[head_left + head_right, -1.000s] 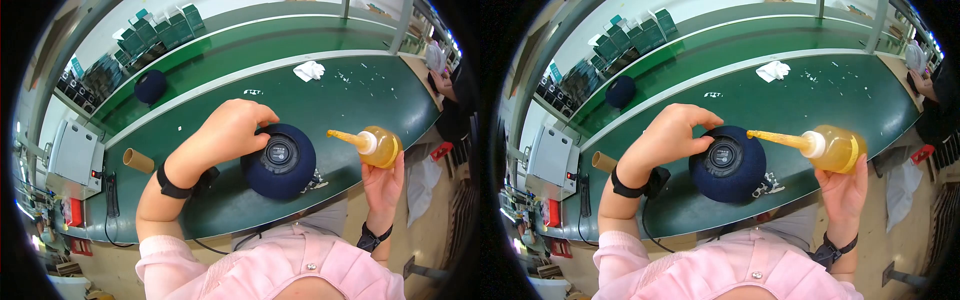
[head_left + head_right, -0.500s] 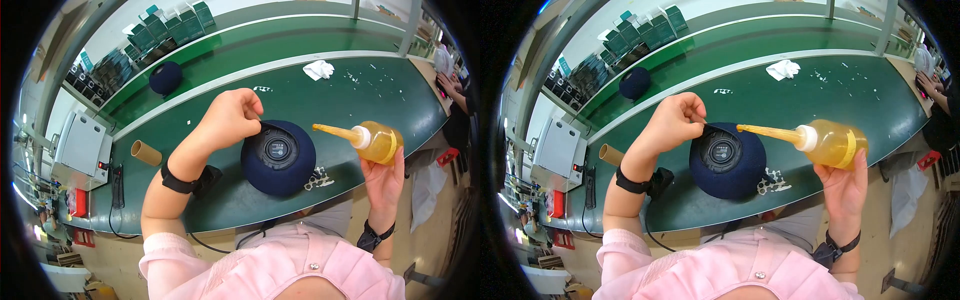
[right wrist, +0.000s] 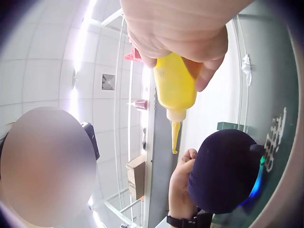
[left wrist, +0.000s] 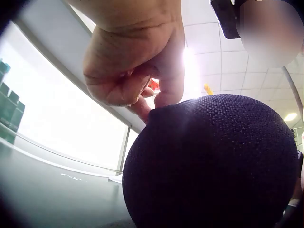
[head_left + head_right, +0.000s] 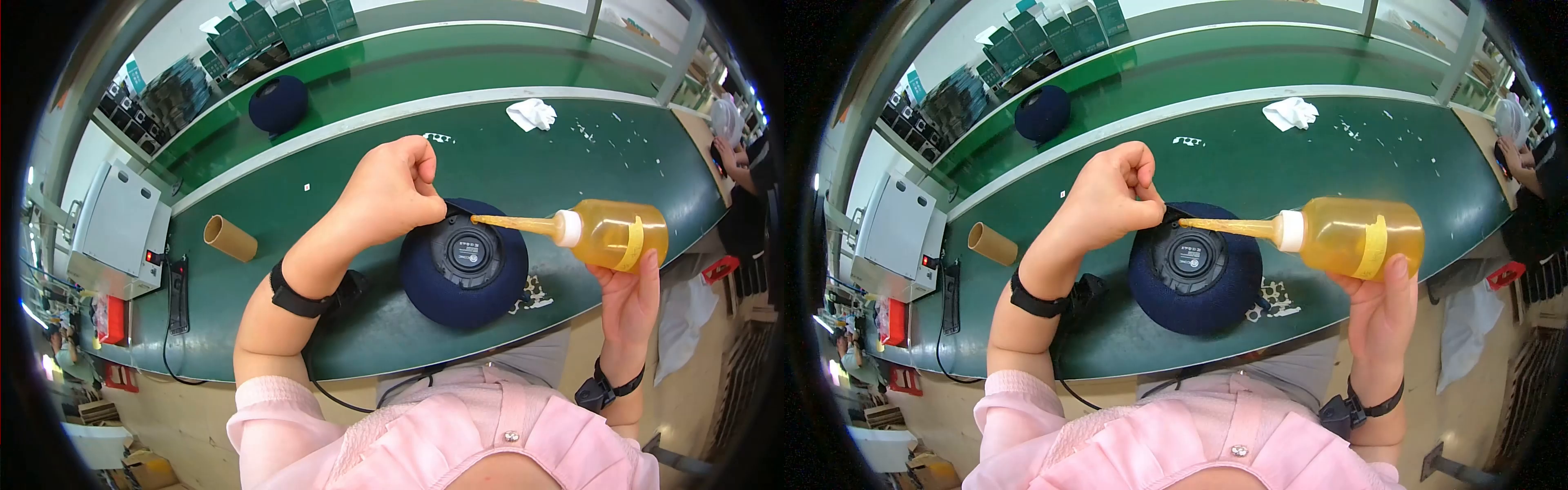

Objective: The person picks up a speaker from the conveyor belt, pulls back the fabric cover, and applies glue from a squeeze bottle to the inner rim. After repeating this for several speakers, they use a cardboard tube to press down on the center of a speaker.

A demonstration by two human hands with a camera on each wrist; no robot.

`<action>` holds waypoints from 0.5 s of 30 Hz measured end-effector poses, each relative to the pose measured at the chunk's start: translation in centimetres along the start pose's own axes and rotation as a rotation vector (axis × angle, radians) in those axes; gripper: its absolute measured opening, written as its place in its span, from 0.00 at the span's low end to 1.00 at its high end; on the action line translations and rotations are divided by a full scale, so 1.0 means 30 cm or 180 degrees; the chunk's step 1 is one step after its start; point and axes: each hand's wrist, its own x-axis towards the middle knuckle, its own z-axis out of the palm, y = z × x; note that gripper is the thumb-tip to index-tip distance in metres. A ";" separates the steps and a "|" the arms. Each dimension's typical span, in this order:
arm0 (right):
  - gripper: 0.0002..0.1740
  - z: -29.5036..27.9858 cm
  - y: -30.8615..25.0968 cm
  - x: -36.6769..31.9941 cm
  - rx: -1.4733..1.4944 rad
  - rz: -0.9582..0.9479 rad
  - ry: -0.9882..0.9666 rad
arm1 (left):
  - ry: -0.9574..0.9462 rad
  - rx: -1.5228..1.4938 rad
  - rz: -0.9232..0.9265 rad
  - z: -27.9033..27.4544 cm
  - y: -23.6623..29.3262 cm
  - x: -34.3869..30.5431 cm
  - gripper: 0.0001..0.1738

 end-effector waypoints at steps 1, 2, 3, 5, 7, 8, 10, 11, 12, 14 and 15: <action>0.26 0.005 0.002 -0.002 -0.0143 -0.0082 0.0038 | 0.0011 -0.0021 -0.0005 0.001 -0.004 -0.001 0.14; 0.26 0.016 0.002 -0.005 -0.0161 -0.0071 0.0024 | 0.0059 -0.0062 0.0009 0.004 -0.008 -0.005 0.15; 0.27 0.031 0.000 -0.010 -0.0254 -0.0134 0.0141 | 0.0104 -0.0104 0.0022 0.006 -0.013 -0.008 0.16; 0.28 0.044 -0.005 -0.014 -0.0364 -0.0187 0.0241 | 0.0156 -0.0084 0.0045 0.006 -0.012 -0.015 0.17; 0.28 0.049 -0.006 -0.018 -0.0486 -0.0289 0.0157 | 0.0203 -0.0060 0.0061 0.007 -0.012 -0.020 0.17; 0.28 0.052 -0.006 -0.019 -0.0500 -0.0274 0.0146 | 0.0237 0.0005 0.0103 0.008 -0.014 -0.023 0.17; 0.30 0.056 -0.004 -0.020 -0.0555 -0.0346 0.0144 | 0.0274 0.0064 0.0138 0.008 -0.017 -0.028 0.17; 0.30 0.056 -0.001 -0.021 -0.0562 -0.0338 0.0141 | 0.0271 0.0063 0.0138 0.008 -0.018 -0.031 0.17; 0.31 0.054 0.002 -0.022 -0.0606 -0.0341 0.0200 | 0.0267 0.0066 0.0140 0.007 -0.018 -0.033 0.17; 0.32 0.056 0.006 -0.023 -0.0650 -0.0341 0.0263 | 0.0276 0.0036 0.0168 0.006 -0.017 -0.040 0.17; 0.33 0.059 0.009 -0.023 -0.0698 -0.0338 0.0303 | 0.0285 0.0010 0.0200 0.005 -0.018 -0.042 0.17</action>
